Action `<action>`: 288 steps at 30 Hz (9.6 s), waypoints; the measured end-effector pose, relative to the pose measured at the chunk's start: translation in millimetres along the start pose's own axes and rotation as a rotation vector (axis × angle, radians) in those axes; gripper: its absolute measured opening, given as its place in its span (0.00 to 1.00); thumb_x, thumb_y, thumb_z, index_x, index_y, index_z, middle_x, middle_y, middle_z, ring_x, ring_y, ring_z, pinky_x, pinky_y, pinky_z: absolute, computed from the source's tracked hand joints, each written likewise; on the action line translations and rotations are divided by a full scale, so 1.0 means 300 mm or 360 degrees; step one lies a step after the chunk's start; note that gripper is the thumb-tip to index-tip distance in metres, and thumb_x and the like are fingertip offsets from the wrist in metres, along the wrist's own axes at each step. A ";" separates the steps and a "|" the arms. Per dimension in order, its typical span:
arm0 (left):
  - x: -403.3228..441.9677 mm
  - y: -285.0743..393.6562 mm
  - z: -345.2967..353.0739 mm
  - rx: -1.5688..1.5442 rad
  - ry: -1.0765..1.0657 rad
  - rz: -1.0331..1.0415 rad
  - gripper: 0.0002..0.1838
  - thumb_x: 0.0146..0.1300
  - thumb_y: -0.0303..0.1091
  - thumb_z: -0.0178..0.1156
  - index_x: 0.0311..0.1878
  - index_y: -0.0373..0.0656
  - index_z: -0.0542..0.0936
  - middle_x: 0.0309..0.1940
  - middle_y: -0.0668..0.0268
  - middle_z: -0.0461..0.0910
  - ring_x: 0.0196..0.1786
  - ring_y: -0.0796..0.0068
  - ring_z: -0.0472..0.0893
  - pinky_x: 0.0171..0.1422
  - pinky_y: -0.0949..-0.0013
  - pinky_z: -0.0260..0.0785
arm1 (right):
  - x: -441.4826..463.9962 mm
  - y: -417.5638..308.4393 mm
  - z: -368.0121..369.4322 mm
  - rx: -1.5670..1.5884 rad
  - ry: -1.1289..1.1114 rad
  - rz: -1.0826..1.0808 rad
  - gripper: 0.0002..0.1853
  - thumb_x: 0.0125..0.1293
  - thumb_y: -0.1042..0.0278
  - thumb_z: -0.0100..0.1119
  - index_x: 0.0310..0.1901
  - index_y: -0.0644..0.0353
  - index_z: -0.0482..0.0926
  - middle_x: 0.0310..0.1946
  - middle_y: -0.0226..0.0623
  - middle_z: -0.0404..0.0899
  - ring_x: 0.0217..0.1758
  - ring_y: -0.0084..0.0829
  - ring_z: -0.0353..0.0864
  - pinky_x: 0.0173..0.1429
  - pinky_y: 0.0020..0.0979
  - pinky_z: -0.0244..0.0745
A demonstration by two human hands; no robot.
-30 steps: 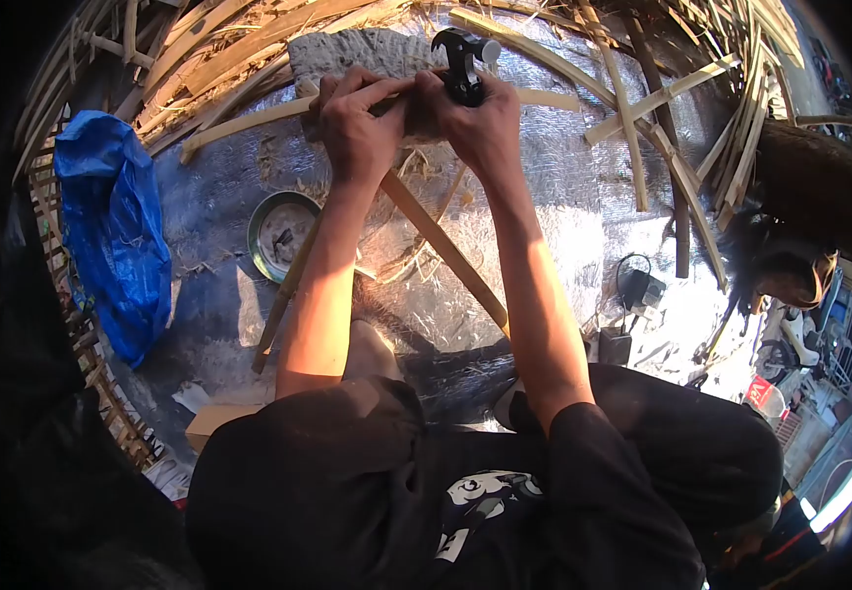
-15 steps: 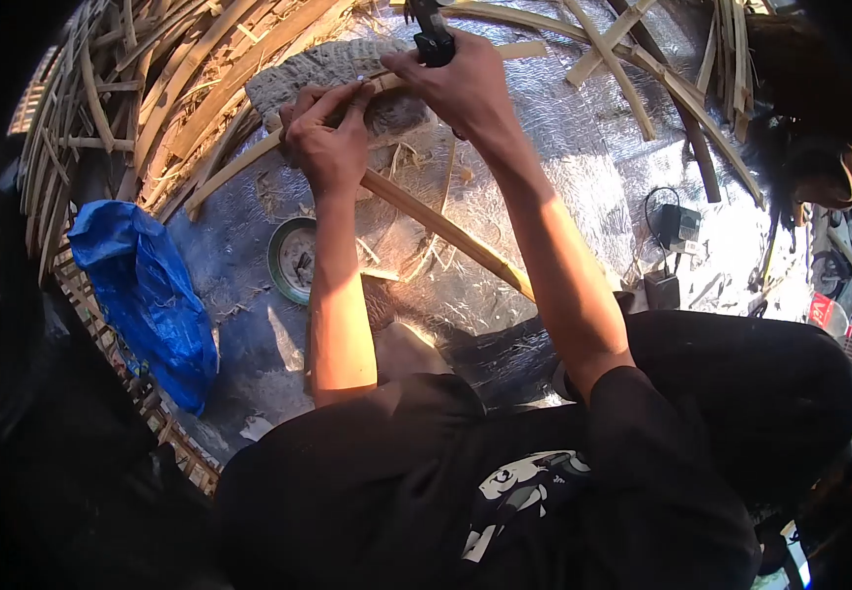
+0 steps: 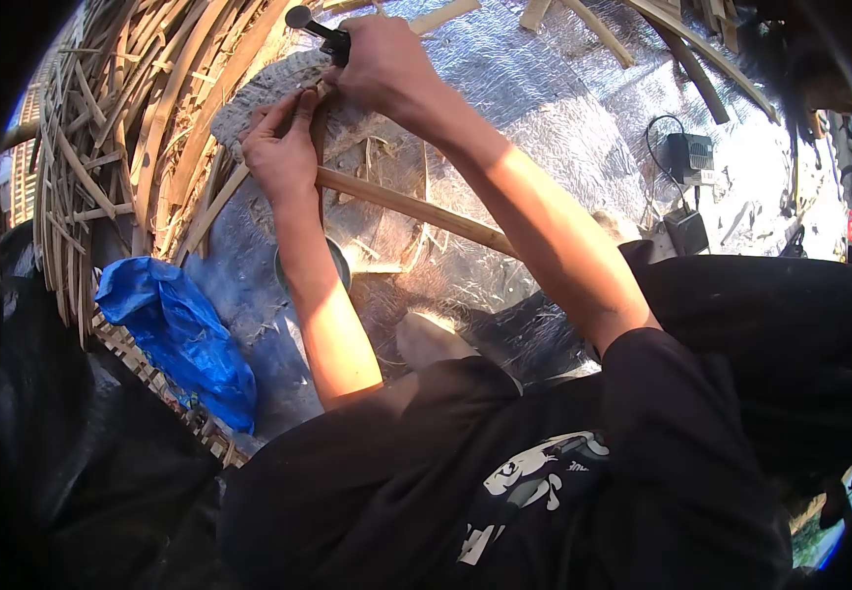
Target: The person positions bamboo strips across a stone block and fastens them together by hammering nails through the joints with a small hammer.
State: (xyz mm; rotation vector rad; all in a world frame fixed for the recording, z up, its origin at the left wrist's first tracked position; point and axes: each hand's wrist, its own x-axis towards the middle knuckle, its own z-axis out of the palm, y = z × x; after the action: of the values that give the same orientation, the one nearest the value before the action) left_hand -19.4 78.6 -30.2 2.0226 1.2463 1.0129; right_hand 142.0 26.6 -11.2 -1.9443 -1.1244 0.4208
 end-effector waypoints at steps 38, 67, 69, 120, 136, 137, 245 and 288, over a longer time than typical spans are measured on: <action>-0.039 0.022 0.033 -0.0213 0.0306 0.0074 0.08 0.50 0.36 0.81 0.33 0.51 0.92 0.32 0.74 0.83 0.40 0.65 0.73 0.54 0.62 0.68 | -0.222 -0.264 -0.173 -0.0058 -0.0180 -0.0274 0.17 0.76 0.64 0.62 0.58 0.65 0.73 0.37 0.56 0.87 0.40 0.55 0.89 0.43 0.45 0.81; -0.044 0.022 0.030 -0.0112 0.0291 0.0082 0.09 0.51 0.36 0.81 0.36 0.52 0.93 0.31 0.77 0.84 0.42 0.66 0.72 0.50 0.63 0.68 | -0.242 -0.246 -0.159 0.0163 0.0073 -0.0202 0.14 0.76 0.63 0.60 0.55 0.64 0.75 0.33 0.58 0.85 0.33 0.56 0.87 0.36 0.45 0.77; -0.052 0.028 0.026 -0.0140 0.0311 0.0093 0.09 0.51 0.37 0.80 0.36 0.52 0.93 0.31 0.76 0.84 0.42 0.66 0.72 0.50 0.63 0.68 | -0.252 -0.205 -0.138 0.0194 0.0159 -0.0181 0.14 0.77 0.64 0.60 0.54 0.65 0.75 0.31 0.55 0.85 0.30 0.52 0.86 0.36 0.43 0.77; -0.060 0.024 0.011 -0.0085 0.0296 0.0176 0.10 0.52 0.34 0.80 0.39 0.50 0.93 0.33 0.74 0.88 0.37 0.70 0.75 0.46 0.66 0.70 | -0.229 -0.200 -0.154 -0.0213 -0.0263 -0.0521 0.17 0.75 0.70 0.63 0.59 0.60 0.70 0.34 0.54 0.86 0.34 0.56 0.88 0.35 0.46 0.79; -0.048 0.013 0.002 -0.0075 0.0303 0.0154 0.09 0.53 0.36 0.80 0.38 0.50 0.94 0.33 0.75 0.88 0.39 0.70 0.74 0.49 0.67 0.69 | -0.253 -0.147 -0.125 -0.0108 0.0222 -0.0879 0.16 0.74 0.75 0.62 0.57 0.64 0.66 0.30 0.54 0.84 0.26 0.45 0.87 0.25 0.43 0.74; -0.046 0.020 0.000 -0.0087 0.0298 0.0201 0.09 0.53 0.36 0.80 0.38 0.49 0.94 0.32 0.75 0.88 0.39 0.70 0.74 0.48 0.67 0.69 | -0.256 -0.152 -0.135 -0.0251 -0.0095 -0.0726 0.16 0.74 0.74 0.63 0.56 0.63 0.67 0.31 0.54 0.84 0.27 0.48 0.87 0.27 0.44 0.76; -0.204 0.131 -0.042 0.0896 -0.0221 0.0032 0.65 0.53 0.81 0.62 0.81 0.37 0.61 0.83 0.52 0.58 0.87 0.48 0.47 0.88 0.41 0.34 | -0.166 -0.184 -0.160 0.0263 -0.0198 0.0075 0.21 0.70 0.56 0.68 0.48 0.70 0.81 0.29 0.50 0.84 0.30 0.36 0.83 0.39 0.40 0.75; -0.195 0.139 -0.054 0.0628 -0.0277 0.0140 0.57 0.52 0.31 0.69 0.77 0.13 0.46 0.80 0.26 0.44 0.85 0.29 0.39 0.90 0.43 0.33 | -0.095 -0.067 -0.091 -0.0042 -0.0246 -0.0241 0.15 0.66 0.65 0.69 0.50 0.63 0.82 0.34 0.50 0.87 0.37 0.45 0.90 0.44 0.38 0.80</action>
State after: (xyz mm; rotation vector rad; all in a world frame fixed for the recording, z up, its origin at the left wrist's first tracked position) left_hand -29.0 9.4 -7.4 2.4231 1.3533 0.6455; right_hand 132.6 -5.6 18.0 -1.8589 -1.3727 0.4826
